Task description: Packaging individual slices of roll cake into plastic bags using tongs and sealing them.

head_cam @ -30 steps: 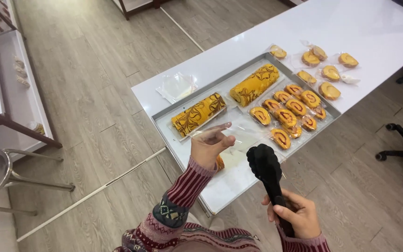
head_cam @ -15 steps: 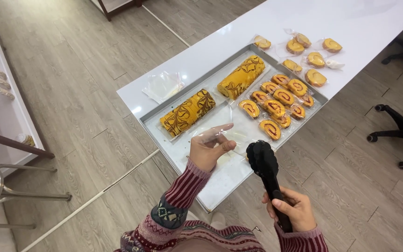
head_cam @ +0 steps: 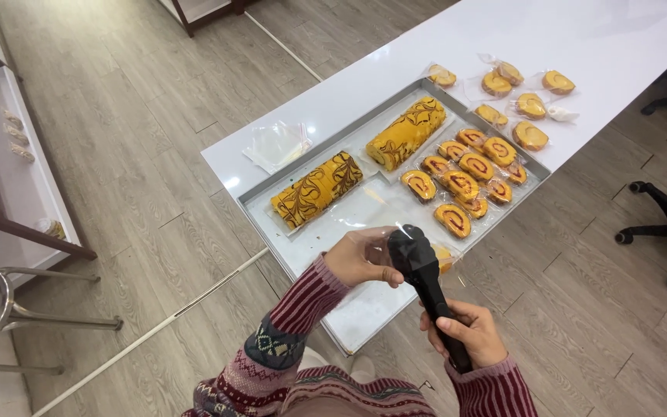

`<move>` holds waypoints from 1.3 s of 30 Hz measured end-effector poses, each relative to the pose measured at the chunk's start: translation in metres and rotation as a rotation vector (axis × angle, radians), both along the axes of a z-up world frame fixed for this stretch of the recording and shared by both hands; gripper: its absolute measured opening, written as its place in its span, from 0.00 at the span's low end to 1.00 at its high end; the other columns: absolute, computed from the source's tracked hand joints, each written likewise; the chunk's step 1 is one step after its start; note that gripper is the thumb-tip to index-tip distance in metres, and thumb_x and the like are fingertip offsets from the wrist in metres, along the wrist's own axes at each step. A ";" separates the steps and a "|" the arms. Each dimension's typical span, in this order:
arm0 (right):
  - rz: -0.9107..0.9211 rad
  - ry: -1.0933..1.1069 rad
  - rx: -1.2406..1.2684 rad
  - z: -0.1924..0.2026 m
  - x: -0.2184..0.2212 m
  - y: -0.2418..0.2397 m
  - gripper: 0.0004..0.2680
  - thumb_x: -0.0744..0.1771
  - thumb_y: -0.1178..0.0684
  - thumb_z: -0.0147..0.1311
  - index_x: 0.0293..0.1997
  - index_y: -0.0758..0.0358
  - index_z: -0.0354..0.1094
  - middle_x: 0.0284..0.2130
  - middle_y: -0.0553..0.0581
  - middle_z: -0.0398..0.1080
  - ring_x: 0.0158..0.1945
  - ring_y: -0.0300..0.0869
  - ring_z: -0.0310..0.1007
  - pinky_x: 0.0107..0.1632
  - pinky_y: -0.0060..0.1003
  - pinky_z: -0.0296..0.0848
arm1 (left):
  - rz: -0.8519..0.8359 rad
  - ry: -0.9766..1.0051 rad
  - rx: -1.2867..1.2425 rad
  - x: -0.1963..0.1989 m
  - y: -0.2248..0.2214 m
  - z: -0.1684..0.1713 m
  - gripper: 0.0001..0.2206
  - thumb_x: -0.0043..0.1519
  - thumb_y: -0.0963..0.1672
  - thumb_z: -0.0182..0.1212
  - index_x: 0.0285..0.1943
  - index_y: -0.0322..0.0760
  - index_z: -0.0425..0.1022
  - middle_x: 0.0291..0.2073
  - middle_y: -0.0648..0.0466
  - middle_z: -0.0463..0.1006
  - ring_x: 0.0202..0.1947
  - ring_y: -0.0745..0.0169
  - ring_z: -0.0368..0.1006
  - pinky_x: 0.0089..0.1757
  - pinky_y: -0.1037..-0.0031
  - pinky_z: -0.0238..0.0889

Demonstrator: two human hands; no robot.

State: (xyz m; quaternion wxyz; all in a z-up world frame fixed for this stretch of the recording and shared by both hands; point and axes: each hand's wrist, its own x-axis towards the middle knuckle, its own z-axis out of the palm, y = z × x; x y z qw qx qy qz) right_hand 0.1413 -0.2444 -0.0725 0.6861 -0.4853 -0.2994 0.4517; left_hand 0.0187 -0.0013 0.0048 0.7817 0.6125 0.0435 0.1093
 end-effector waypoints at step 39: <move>-0.021 0.273 0.081 -0.035 -0.018 0.050 0.22 0.64 0.48 0.62 0.57 0.81 0.64 0.33 0.67 0.70 0.20 0.42 0.64 0.17 0.32 0.61 | 0.364 0.141 0.759 -0.005 -0.018 -0.091 0.23 0.62 0.42 0.63 0.65 0.34 0.60 0.30 0.53 0.78 0.29 0.59 0.76 0.34 0.67 0.69</move>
